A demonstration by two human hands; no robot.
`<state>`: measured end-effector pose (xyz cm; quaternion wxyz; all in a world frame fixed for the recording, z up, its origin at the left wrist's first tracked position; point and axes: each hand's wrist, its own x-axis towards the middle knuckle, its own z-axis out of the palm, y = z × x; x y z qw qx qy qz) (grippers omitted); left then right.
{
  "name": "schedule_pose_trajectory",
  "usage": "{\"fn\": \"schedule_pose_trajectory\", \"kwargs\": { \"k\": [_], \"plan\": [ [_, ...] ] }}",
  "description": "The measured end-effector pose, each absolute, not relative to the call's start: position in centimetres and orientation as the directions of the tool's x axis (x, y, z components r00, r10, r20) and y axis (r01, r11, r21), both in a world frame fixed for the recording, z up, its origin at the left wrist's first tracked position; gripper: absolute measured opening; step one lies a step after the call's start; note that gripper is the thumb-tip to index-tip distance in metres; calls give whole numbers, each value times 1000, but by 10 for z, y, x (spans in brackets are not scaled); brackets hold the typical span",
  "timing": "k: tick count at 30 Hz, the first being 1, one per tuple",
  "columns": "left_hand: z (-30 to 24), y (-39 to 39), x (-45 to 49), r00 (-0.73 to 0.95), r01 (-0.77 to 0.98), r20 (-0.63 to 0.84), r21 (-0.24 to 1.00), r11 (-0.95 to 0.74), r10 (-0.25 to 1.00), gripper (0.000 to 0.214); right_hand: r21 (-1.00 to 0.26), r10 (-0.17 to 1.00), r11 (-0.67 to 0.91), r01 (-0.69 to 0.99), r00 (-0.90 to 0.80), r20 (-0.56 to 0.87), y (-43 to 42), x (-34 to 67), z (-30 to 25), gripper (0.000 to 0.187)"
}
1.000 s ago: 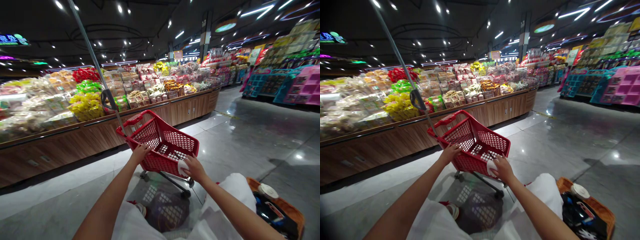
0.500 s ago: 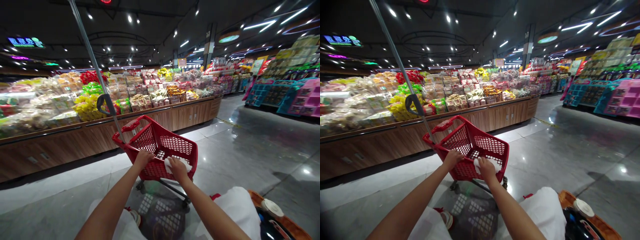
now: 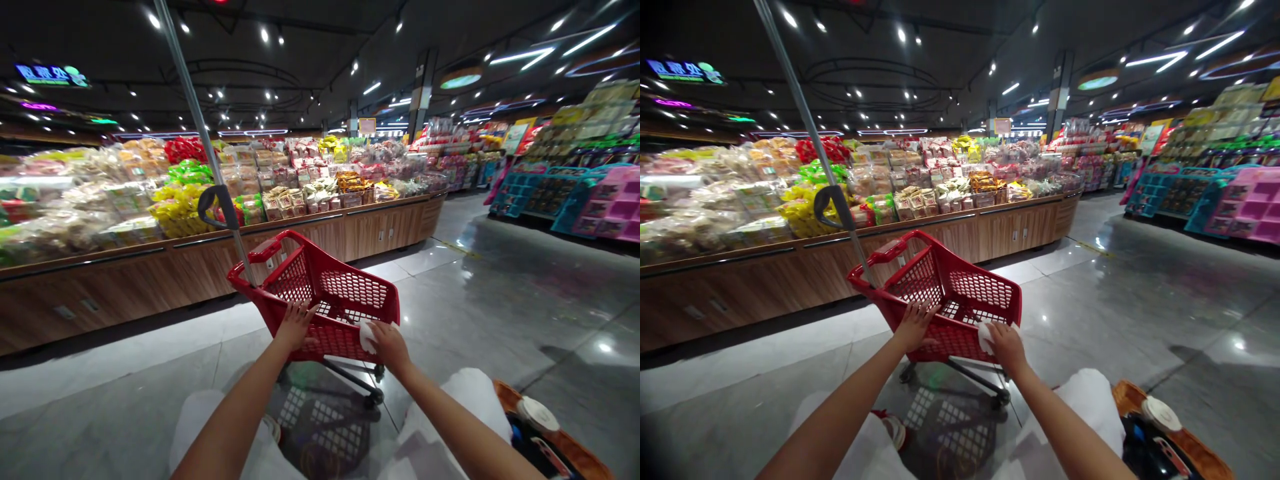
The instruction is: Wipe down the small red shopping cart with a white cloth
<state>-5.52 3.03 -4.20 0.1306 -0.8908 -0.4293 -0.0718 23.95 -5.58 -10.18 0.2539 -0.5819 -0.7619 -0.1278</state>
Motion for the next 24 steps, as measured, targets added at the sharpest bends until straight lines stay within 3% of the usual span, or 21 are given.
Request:
{"fn": "schedule_pose_trajectory", "kwargs": {
  "k": [8, 13, 18, 24],
  "plan": [
    [-36, 27, -55, 601, 799, 164, -167, -578, 782, 72, -109, 865, 289, 951, -210, 456, 3, 101, -64, 36],
    [-25, 23, -56, 579, 812, 80, -145, -565, 812, 66, -49, 887, 309, 950, -269, 375, -16, 142, -69, 35],
    [-26, 15, -44, 550, 834, 78, -98, -542, 832, 62, -59, 889, 252, 966, -208, 407, -51, 207, -85, 35],
    [-35, 5, -22, 546, 837, 110, -81, -540, 830, 66, -74, 861, 235, 969, -172, 478, -37, 167, -74, 39]
  ]
}}
